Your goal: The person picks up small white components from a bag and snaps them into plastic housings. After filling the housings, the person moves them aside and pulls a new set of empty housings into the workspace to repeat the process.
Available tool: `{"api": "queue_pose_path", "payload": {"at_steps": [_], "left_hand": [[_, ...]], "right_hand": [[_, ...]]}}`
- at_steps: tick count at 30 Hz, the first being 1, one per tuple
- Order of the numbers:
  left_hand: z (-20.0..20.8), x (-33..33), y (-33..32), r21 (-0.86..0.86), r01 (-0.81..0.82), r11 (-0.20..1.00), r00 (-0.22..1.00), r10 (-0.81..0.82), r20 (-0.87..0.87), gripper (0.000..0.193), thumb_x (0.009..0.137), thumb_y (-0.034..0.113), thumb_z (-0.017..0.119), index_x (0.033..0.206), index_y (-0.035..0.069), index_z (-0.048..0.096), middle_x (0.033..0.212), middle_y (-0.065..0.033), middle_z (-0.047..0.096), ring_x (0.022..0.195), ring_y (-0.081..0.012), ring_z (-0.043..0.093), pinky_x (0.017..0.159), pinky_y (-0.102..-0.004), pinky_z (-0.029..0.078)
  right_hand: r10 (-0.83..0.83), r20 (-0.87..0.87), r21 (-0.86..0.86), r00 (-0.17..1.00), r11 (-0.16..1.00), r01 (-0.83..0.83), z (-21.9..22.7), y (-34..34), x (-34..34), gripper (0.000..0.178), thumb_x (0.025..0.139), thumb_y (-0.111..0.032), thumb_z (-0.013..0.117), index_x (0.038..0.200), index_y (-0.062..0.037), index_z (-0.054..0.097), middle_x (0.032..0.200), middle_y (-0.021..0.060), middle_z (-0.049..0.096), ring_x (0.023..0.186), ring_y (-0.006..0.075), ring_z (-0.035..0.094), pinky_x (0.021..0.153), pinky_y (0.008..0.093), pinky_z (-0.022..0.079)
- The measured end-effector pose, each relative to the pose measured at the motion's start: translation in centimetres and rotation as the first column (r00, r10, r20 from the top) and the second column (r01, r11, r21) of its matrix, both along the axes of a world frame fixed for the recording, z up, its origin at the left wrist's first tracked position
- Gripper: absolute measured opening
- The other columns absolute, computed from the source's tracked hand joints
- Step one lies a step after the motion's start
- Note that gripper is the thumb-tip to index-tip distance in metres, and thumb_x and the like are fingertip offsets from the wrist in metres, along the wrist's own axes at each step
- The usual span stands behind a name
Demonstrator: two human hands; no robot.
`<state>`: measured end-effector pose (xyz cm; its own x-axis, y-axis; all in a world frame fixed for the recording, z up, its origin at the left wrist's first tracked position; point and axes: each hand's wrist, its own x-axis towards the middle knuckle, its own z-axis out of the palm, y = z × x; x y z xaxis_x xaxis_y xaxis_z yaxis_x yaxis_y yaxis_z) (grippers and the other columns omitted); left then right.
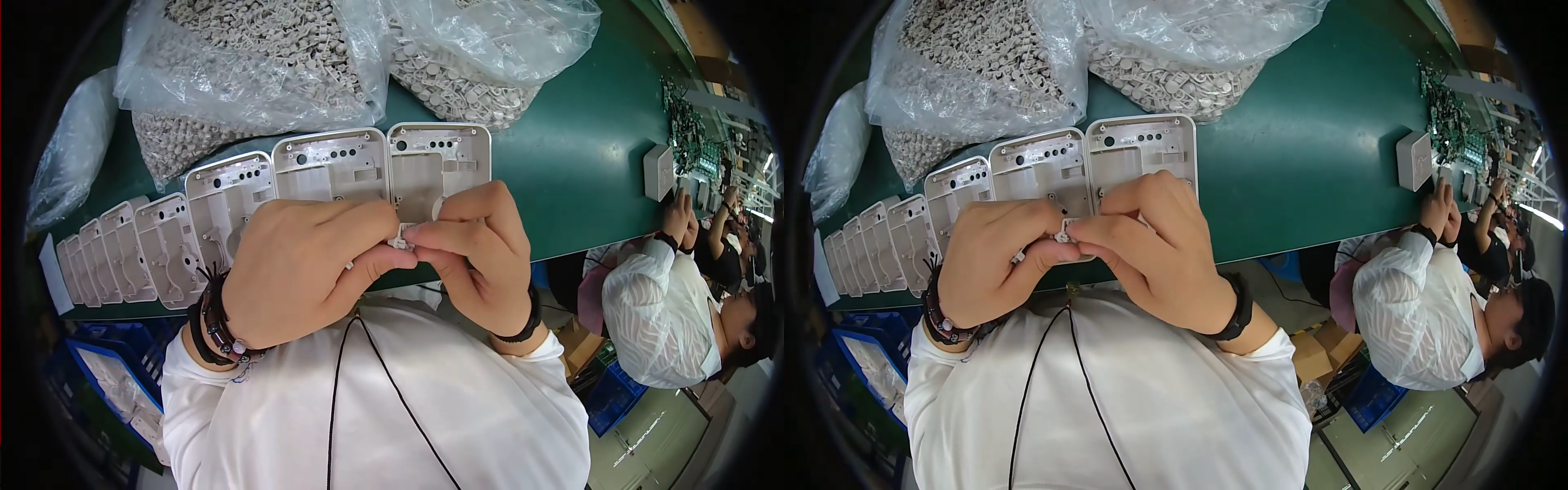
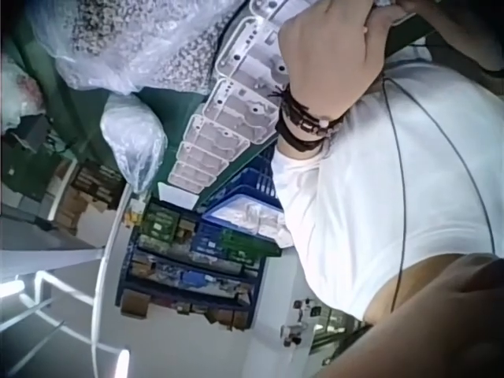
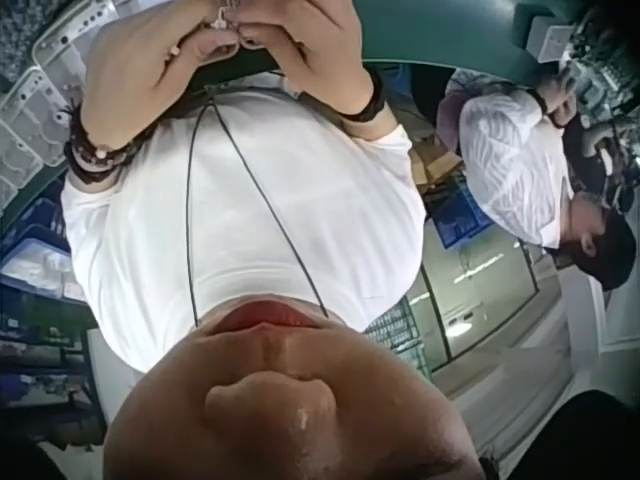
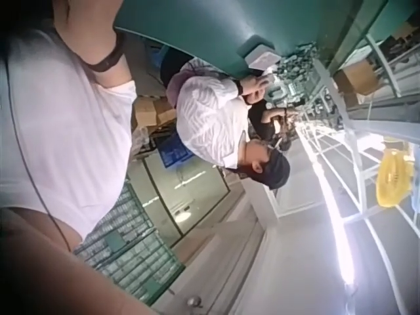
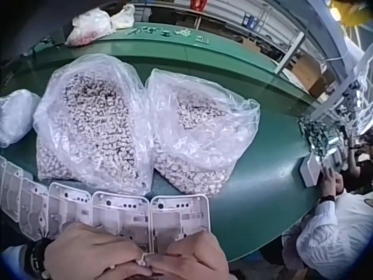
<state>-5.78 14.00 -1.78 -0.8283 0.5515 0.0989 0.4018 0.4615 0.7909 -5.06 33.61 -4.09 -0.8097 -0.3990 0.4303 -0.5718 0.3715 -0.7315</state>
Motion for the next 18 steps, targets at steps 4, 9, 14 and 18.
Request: {"api": "queue_pose_path", "payload": {"at_steps": [4,9,14,18], "left_hand": [[0.4,-0.1,0.2,0.002,-0.013,1.0,1.0,0.013,0.001,0.02,0.08,0.024,0.063,0.076,0.008,0.051,0.062,-0.0066,0.051,0.054,-0.0265,0.053,0.046,-0.036,0.039],[1.3,-0.5,-0.2,0.074,-0.007,0.997,1.0,0.006,0.01,0.021,0.077,0.025,0.066,0.08,0.007,0.054,0.063,-0.0058,0.051,0.054,-0.0245,0.053,0.047,-0.0344,0.039],[0.4,0.5,-2.4,0.335,-0.363,0.87,0.93,0.315,0.188,0.042,0.086,0.042,0.056,0.096,0.001,0.05,0.061,0.0013,0.044,0.046,-0.0084,0.037,0.043,-0.0238,0.024],[-0.6,1.2,-5.3,0.481,-0.502,0.719,0.861,0.468,0.199,0.045,0.09,0.042,0.051,0.104,0.0,0.044,0.06,0.0035,0.037,0.049,-0.0024,0.028,0.046,-0.0185,0.021]], "right_hand": [[0.004,-0.115,0.096,0.993,0.995,0.007,0.8,0.4,-0.8,0.02,0.062,-0.01,0.071,0.081,-0.01,0.065,0.079,-0.0007,0.056,0.069,0.0163,0.051,0.064,0.0286,0.033],[0.093,-0.146,0.227,0.985,0.972,-0.058,3.9,1.5,-2.1,0.022,0.059,-0.005,0.073,0.079,-0.0064,0.063,0.078,0.004,0.058,0.066,0.0202,0.051,0.063,0.0311,0.035],[0.035,-0.329,0.526,0.944,0.837,0.152,3.3,2.7,-5.6,0.02,0.058,-0.009,0.073,0.075,-0.0099,0.063,0.077,0.0022,0.054,0.068,0.0214,0.048,0.063,0.0322,0.034],[0.193,-0.313,0.697,0.93,0.712,0.087,0.0,3.0,-7.4,0.017,0.059,-0.01,0.072,0.074,-0.0122,0.063,0.08,0.0024,0.048,0.073,0.0225,0.046,0.064,0.0331,0.033]]}}
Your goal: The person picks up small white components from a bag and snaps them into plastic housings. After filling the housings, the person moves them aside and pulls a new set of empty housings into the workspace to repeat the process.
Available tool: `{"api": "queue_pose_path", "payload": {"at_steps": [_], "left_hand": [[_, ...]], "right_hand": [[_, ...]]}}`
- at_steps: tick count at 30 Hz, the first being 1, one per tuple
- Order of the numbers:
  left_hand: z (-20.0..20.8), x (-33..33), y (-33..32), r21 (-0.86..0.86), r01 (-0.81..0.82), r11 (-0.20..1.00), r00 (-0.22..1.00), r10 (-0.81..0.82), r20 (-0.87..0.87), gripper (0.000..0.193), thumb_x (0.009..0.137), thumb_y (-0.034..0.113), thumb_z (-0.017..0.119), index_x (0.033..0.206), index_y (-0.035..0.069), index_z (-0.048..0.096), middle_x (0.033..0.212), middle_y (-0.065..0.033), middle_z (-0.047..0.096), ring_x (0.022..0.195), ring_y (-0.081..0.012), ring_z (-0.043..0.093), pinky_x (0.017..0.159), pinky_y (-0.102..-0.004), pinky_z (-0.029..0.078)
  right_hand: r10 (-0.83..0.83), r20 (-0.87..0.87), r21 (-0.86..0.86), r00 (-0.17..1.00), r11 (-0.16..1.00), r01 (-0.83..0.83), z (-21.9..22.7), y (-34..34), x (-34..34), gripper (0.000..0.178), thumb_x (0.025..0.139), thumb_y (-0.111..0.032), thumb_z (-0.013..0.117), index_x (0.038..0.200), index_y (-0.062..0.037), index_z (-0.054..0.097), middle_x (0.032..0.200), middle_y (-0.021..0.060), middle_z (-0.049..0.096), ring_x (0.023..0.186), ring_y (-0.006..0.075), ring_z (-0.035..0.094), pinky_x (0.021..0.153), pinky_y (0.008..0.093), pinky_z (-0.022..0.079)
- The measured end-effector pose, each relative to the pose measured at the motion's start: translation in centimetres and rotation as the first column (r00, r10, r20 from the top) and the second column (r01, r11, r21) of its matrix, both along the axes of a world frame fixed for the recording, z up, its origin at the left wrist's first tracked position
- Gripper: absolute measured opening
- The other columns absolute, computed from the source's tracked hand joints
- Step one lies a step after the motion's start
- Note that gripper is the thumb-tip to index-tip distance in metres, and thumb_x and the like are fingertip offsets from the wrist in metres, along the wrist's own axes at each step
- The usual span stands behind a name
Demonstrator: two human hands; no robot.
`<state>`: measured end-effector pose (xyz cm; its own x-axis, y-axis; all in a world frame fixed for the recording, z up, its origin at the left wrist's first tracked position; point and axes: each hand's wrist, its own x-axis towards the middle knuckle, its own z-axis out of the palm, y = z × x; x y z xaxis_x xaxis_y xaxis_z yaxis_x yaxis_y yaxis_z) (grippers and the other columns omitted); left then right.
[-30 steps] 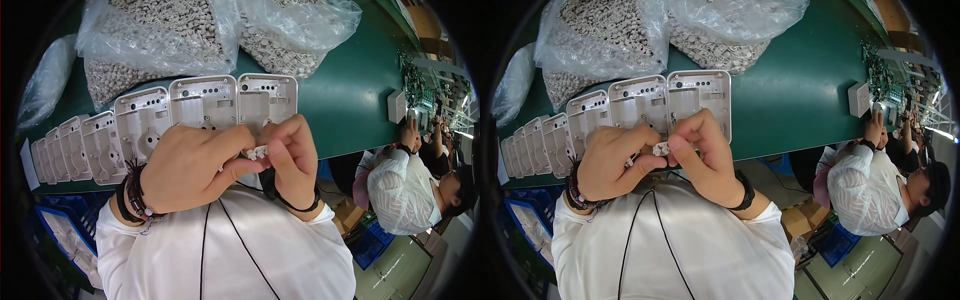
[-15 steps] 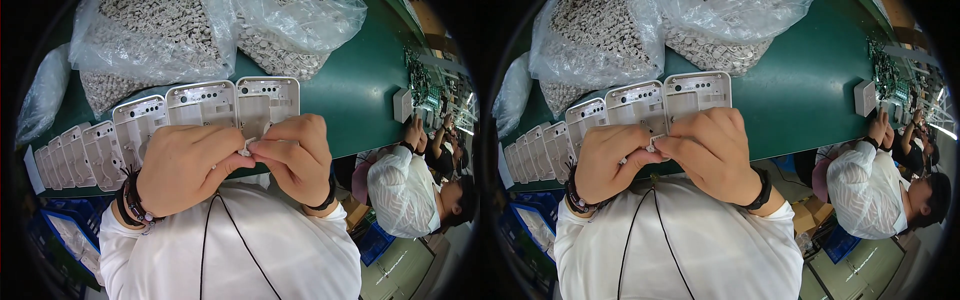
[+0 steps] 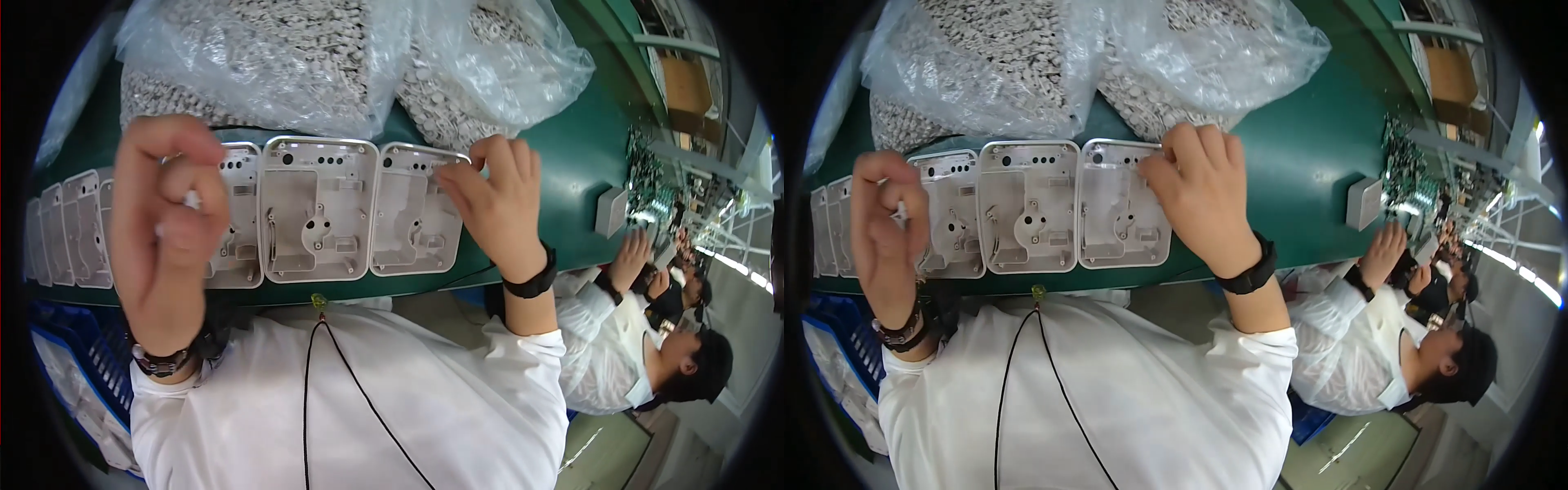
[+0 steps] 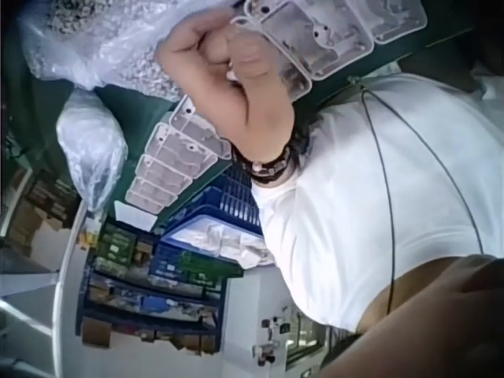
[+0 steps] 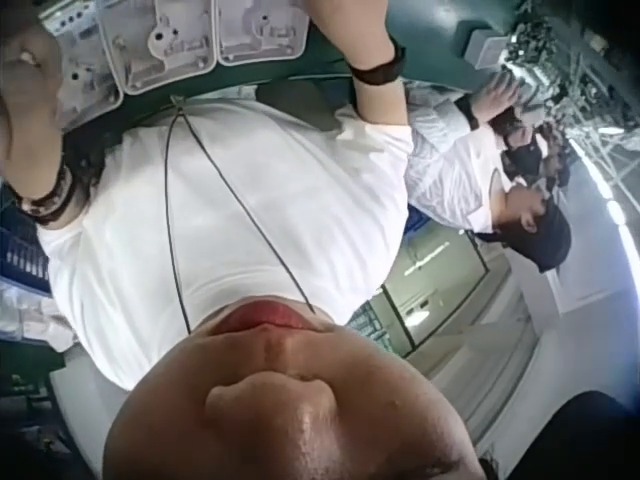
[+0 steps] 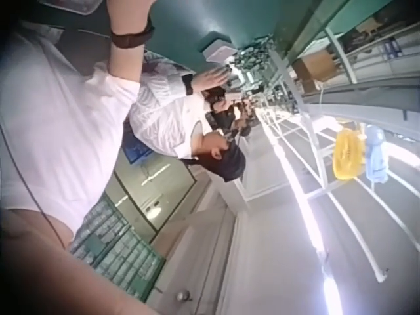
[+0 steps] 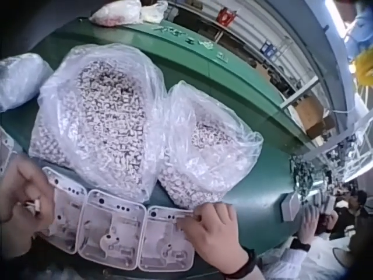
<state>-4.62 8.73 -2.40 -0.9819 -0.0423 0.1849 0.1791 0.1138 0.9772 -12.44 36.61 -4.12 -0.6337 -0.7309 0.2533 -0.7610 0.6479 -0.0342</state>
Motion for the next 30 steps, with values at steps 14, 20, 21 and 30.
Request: {"api": "queue_pose_path", "payload": {"at_steps": [14,20,21,30], "left_hand": [[-1.1,2.3,-4.7,0.194,-0.178,0.965,0.981,0.157,0.117,0.03,0.095,0.033,0.038,0.099,0.004,0.04,0.066,0.0002,0.035,0.045,-0.0024,0.025,0.04,-0.0166,0.017],[-0.6,2.8,-4.5,0.486,0.069,0.871,0.996,-0.091,0.022,0.015,0.092,0.02,0.041,0.095,0.005,0.038,0.071,-0.0023,0.038,0.045,-0.0034,0.027,0.039,-0.0168,0.017],[-0.2,3.0,-4.1,0.483,0.01,0.876,0.993,-0.067,0.1,0.013,0.09,0.015,0.043,0.096,0.004,0.039,0.07,-0.0024,0.039,0.048,-0.0038,0.029,0.042,-0.0167,0.02],[-0.1,3.7,-4.5,0.075,0.202,0.977,0.961,-0.212,0.178,0.025,0.076,0.004,0.066,0.096,0.003,0.051,0.074,-0.0023,0.052,0.063,-0.0083,0.048,0.058,-0.0207,0.039]], "right_hand": [[0.028,0.029,0.213,0.999,0.977,-0.033,-0.9,-2.0,-0.9,0.005,0.061,-0.013,0.058,0.063,-0.0085,0.057,0.087,0.0044,0.046,0.083,0.0218,0.045,0.075,0.0335,0.036],[-0.026,0.067,0.221,0.997,0.975,0.011,-0.6,-1.8,0.0,0.009,0.063,-0.009,0.062,0.072,-0.0094,0.063,0.1,0.0067,0.05,0.092,0.0256,0.046,0.081,0.0355,0.036],[-0.04,0.08,0.216,0.996,0.976,0.022,-0.4,-1.8,0.2,0.015,0.063,-0.007,0.064,0.077,-0.0108,0.065,0.105,0.0077,0.049,0.095,0.0274,0.046,0.082,0.0362,0.037],[-0.314,0.039,0.054,0.949,0.949,0.311,-0.2,0.0,3.4,0.028,0.073,0.001,0.062,0.096,-0.0135,0.066,0.118,0.0131,0.047,0.103,0.0342,0.044,0.088,0.0415,0.037]]}}
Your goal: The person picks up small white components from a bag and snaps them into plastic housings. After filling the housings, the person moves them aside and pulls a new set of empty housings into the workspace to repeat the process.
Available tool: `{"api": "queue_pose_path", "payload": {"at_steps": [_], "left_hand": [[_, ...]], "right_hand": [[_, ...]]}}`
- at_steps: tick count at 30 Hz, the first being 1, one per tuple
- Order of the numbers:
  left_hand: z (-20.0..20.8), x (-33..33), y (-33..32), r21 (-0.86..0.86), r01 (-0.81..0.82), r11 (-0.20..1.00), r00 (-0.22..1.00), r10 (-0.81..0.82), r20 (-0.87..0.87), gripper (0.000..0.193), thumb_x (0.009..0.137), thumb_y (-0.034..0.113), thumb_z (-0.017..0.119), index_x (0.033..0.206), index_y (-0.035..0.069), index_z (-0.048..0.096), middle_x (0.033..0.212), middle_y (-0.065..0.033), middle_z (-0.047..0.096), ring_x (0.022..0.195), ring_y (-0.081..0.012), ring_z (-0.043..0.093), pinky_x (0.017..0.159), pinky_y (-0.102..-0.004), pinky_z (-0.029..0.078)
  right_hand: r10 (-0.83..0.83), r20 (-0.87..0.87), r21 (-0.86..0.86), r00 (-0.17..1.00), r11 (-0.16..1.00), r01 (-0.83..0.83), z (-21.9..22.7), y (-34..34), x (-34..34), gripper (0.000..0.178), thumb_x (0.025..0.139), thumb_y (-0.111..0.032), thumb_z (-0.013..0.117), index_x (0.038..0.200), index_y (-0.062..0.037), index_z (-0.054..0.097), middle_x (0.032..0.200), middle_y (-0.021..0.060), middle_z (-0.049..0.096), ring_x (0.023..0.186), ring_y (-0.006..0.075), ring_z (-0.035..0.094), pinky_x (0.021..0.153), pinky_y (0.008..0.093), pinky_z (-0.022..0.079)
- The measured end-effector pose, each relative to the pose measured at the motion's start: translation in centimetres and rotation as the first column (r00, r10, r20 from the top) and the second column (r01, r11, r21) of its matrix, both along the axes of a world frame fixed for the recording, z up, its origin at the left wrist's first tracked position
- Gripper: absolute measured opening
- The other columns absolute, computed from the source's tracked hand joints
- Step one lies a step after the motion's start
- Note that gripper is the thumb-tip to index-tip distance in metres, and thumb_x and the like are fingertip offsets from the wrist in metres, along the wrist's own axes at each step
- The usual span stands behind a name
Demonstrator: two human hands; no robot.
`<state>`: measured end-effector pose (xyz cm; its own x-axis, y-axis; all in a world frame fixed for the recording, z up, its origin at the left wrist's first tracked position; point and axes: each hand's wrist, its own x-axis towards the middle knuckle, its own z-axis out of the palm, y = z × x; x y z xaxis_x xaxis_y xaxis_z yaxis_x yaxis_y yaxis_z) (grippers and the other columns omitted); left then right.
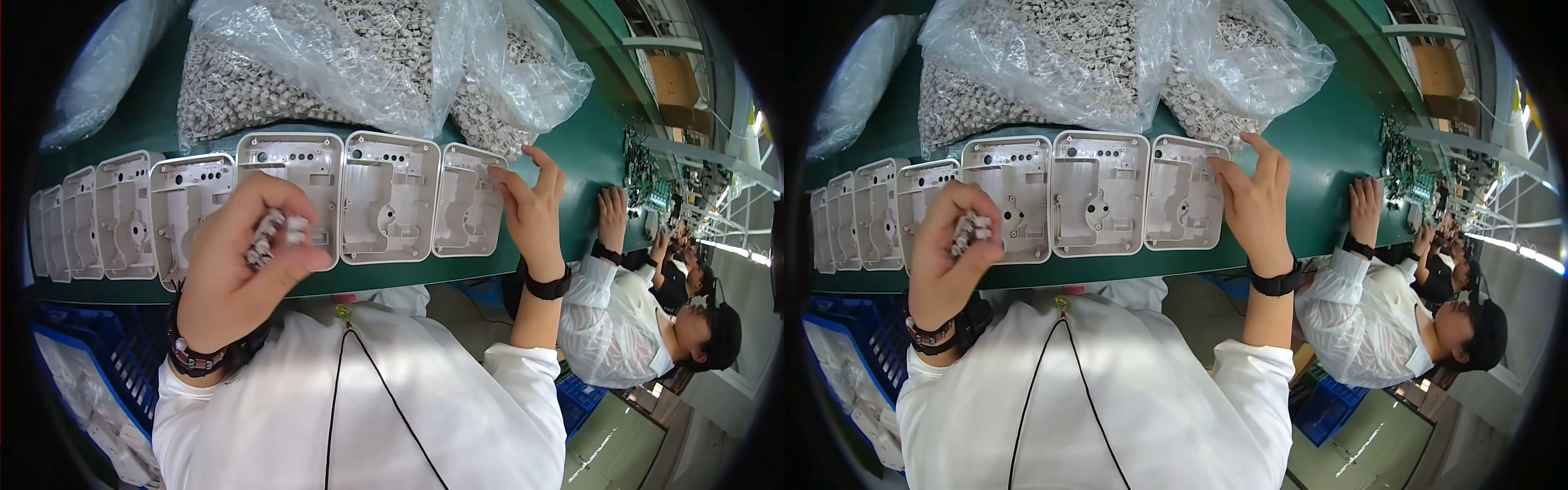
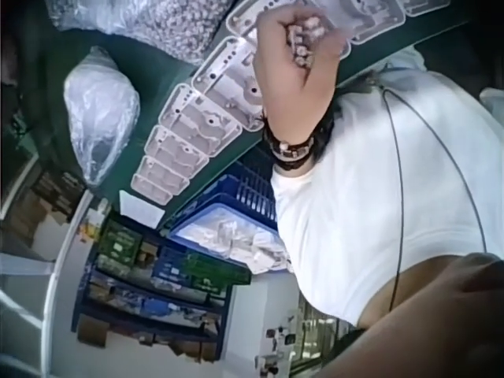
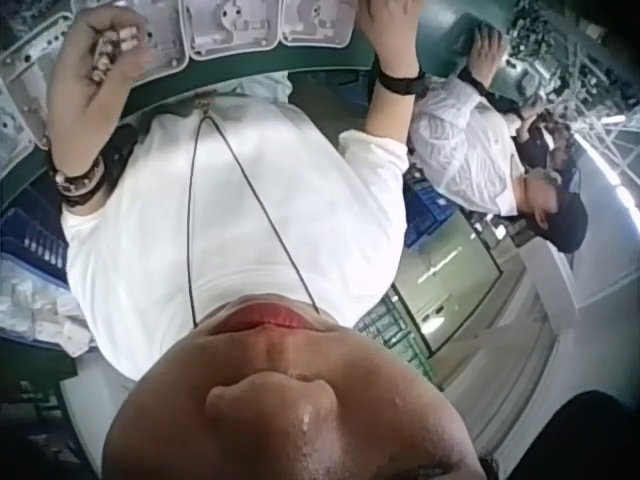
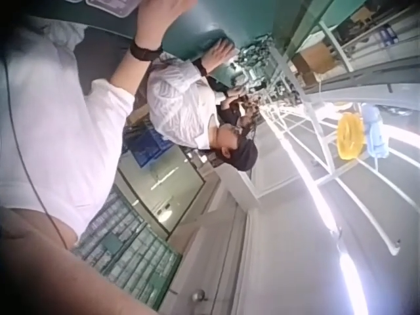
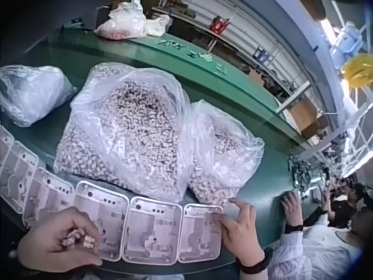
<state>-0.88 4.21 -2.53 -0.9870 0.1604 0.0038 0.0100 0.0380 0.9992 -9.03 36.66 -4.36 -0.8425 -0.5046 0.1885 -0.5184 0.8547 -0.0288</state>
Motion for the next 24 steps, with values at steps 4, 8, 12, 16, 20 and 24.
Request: {"api": "queue_pose_path", "payload": {"at_steps": [4,8,12,16,20,24], "left_hand": [[0.3,-0.6,0.2,-0.037,0.175,0.984,0.985,-0.175,0.011,0.033,0.069,0.009,0.075,0.095,0.003,0.054,0.077,-0.0023,0.057,0.065,-0.0096,0.055,0.058,-0.0223,0.041],[1.1,-0.7,0.3,-0.135,0.257,0.957,0.964,-0.263,-0.031,0.043,0.065,0.021,0.078,0.097,0.004,0.055,0.079,-0.0056,0.059,0.067,-0.0172,0.06,0.058,-0.0256,0.044],[1.5,-1.4,0.4,-0.271,0.243,0.931,0.959,-0.272,-0.074,0.044,0.066,0.029,0.076,0.095,0.005,0.054,0.08,-0.0078,0.061,0.068,-0.0229,0.062,0.058,-0.0296,0.046],[1.4,-1.2,0.5,-0.332,0.189,0.924,0.96,-0.245,-0.137,0.042,0.068,0.032,0.075,0.091,0.005,0.053,0.078,-0.0077,0.062,0.066,-0.0247,0.062,0.057,-0.0318,0.046],[1.5,-1.2,-0.2,-0.304,0.241,0.922,0.952,-0.285,-0.108,0.041,0.068,0.033,0.075,0.086,0.006,0.051,0.074,-0.0064,0.062,0.062,-0.0248,0.062,0.055,-0.0318,0.046],[1.6,-1.8,-0.4,-0.198,0.334,0.921,0.932,-0.355,-0.079,0.042,0.066,0.035,0.076,0.083,0.007,0.049,0.07,-0.0047,0.06,0.058,-0.0245,0.06,0.051,-0.031,0.045]], "right_hand": [[0.004,0.027,0.022,1.0,1.0,-0.004,-0.9,-0.9,0.5,0.03,0.072,0.001,0.061,0.097,-0.0142,0.065,0.118,0.0137,0.047,0.104,0.0345,0.044,0.089,0.0417,0.037],[0.024,0.076,0.092,0.997,0.995,-0.031,-0.5,-1.6,0.2,0.031,0.072,0.002,0.06,0.099,-0.0134,0.065,0.117,0.0139,0.047,0.103,0.035,0.044,0.088,0.0419,0.038],[0.041,-0.011,-0.046,0.999,0.998,-0.042,3.9,-6.5,1.7,0.032,0.069,0.002,0.061,0.099,-0.0093,0.064,0.113,0.0149,0.049,0.098,0.034,0.047,0.084,0.0399,0.039],[0.495,0.058,-0.482,0.867,0.775,-0.409,5.3,-11.1,4.7,0.035,0.061,-0.001,0.07,0.095,-0.0074,0.063,0.103,0.0114,0.054,0.083,0.0252,0.053,0.07,0.0348,0.043],[0.548,0.056,-0.576,0.834,0.7,-0.422,4.6,-12.7,4.8,0.034,0.059,-0.003,0.074,0.091,-0.0072,0.064,0.096,0.0085,0.055,0.079,0.0223,0.054,0.065,0.032,0.043],[0.527,0.121,-0.763,0.842,0.591,-0.261,3.8,-13.0,5.4,0.028,0.062,-0.006,0.076,0.087,-0.0069,0.065,0.093,0.0069,0.055,0.077,0.0211,0.053,0.063,0.0296,0.043]]}}
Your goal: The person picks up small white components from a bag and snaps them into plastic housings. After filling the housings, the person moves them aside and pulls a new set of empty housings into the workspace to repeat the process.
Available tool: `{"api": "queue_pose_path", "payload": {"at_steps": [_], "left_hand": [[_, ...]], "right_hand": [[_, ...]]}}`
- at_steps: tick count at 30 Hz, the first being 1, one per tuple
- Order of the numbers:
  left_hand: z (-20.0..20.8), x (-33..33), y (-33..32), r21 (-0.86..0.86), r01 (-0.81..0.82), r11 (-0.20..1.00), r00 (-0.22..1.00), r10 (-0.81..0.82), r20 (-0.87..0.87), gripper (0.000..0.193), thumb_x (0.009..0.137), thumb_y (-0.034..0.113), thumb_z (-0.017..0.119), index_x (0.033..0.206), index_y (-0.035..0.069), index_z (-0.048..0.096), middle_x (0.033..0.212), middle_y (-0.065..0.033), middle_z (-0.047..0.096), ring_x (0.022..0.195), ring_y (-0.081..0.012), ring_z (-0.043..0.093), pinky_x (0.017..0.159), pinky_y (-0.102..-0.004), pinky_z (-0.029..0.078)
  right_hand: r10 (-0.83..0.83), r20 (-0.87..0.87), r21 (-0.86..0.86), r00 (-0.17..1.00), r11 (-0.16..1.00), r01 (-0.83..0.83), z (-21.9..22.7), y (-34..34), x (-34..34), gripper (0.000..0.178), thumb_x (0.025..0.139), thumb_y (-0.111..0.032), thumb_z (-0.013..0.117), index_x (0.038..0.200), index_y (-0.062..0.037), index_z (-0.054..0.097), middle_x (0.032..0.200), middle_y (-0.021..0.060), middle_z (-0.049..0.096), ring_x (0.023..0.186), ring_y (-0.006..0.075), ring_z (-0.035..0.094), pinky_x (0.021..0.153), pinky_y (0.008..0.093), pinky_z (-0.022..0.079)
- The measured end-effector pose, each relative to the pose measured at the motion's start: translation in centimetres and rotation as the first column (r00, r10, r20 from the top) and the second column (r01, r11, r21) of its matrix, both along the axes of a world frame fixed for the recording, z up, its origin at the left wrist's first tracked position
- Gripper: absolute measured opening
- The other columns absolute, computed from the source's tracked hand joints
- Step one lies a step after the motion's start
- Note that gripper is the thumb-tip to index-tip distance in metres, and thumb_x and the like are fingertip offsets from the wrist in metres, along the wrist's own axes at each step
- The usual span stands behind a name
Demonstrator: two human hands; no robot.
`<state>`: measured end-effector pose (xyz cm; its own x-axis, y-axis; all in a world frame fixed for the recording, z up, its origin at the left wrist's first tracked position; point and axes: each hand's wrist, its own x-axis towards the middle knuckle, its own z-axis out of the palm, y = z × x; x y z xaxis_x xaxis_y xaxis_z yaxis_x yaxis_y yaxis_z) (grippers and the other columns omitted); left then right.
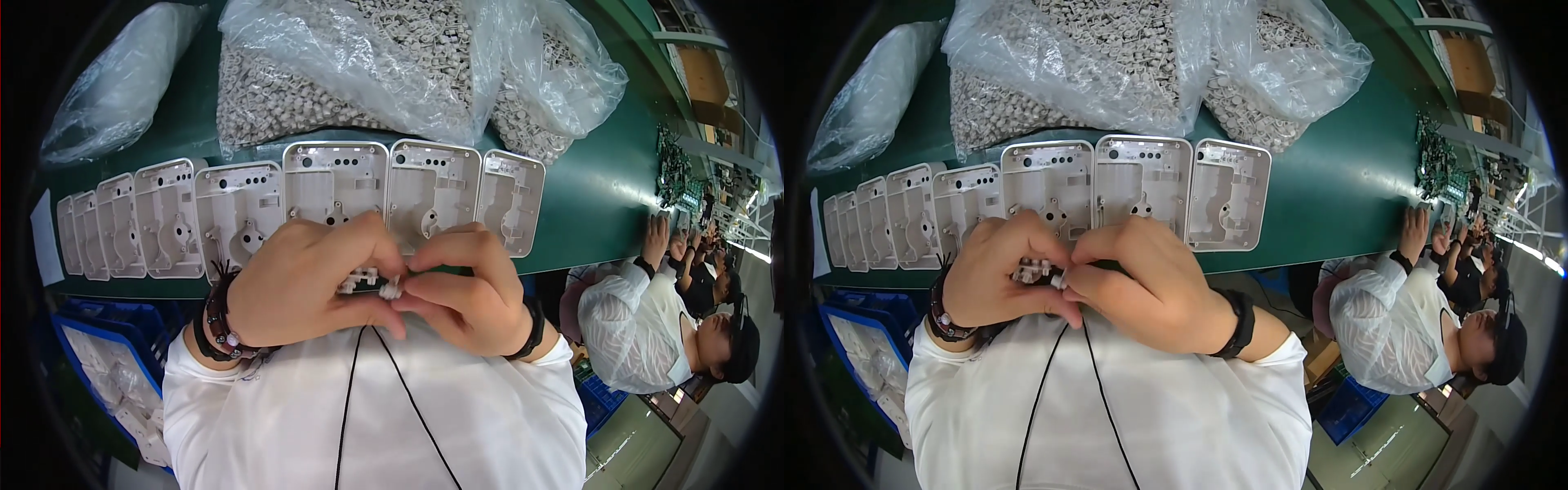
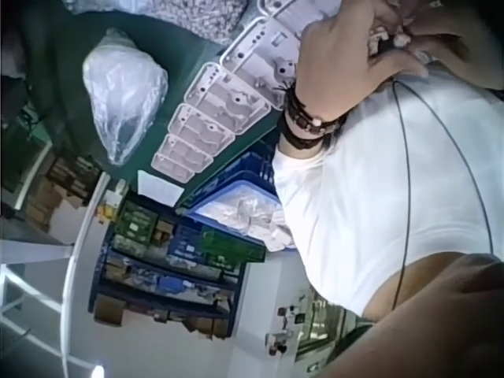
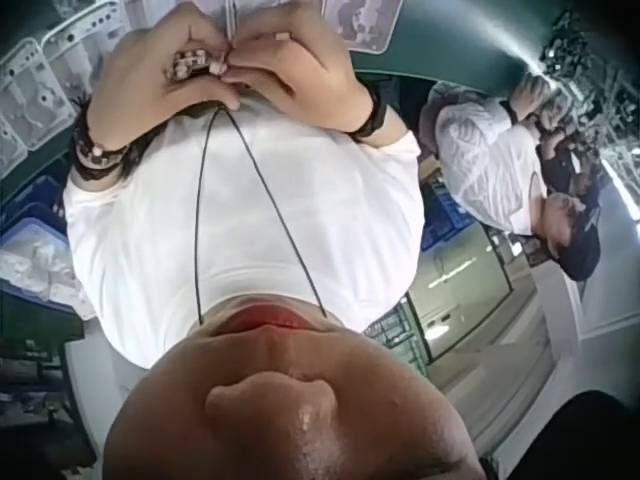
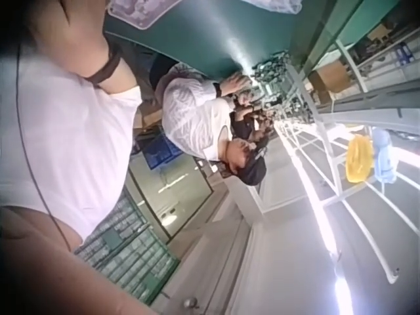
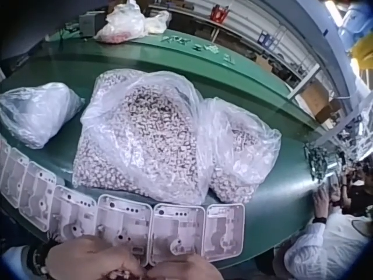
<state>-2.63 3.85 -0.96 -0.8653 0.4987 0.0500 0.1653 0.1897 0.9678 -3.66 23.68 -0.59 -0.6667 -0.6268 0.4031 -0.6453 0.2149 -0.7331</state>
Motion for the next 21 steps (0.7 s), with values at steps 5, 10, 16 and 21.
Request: {"api": "queue_pose_path", "payload": {"at_steps": [5,10,16,21], "left_hand": [[-0.8,-0.6,0.2,0.022,0.039,0.999,0.999,-0.039,0.001,0.046,0.063,0.038,0.077,0.08,0.008,0.048,0.065,-0.0026,0.056,0.053,-0.0223,0.058,0.047,-0.0302,0.043],[-1.5,-0.1,1.0,0.106,0.078,0.991,0.994,-0.069,-0.081,0.048,0.06,0.04,0.078,0.077,0.008,0.047,0.062,-0.0015,0.052,0.05,-0.0207,0.054,0.044,-0.0299,0.041],[-1.7,-0.8,2.1,0.113,0.142,0.983,0.947,-0.102,-0.306,0.047,0.057,0.039,0.077,0.075,0.008,0.045,0.06,-0.0013,0.048,0.049,-0.0205,0.051,0.041,-0.03,0.038],[-1.4,-0.3,2.0,-0.047,0.136,0.99,0.899,-0.144,-0.414,0.047,0.057,0.039,0.075,0.074,0.008,0.044,0.059,-0.0023,0.046,0.05,-0.0216,0.051,0.041,-0.0311,0.038]], "right_hand": [[0.067,0.208,-0.021,0.976,0.998,-0.064,-0.3,0.7,-1.1,0.021,0.066,-0.01,0.076,0.084,-0.0069,0.066,0.09,0.0056,0.054,0.075,0.019,0.052,0.062,0.0286,0.042],[0.219,0.507,-0.158,0.834,0.974,-0.16,-1.1,1.8,-0.9,0.02,0.068,-0.011,0.075,0.086,-0.0073,0.067,0.089,0.0051,0.053,0.075,0.0178,0.052,0.063,0.0289,0.041],[0.295,0.438,-0.166,0.849,0.955,-0.247,-1.0,2.4,-1.3,0.018,0.071,-0.014,0.073,0.088,-0.0093,0.068,0.083,0.0029,0.058,0.071,0.0185,0.052,0.063,0.0291,0.038],[0.408,0.472,-0.208,0.781,0.913,-0.352,-0.6,2.2,-1.4,0.017,0.072,-0.015,0.072,0.088,-0.0107,0.067,0.081,0.0021,0.061,0.068,0.0191,0.054,0.061,0.0292,0.036]]}}
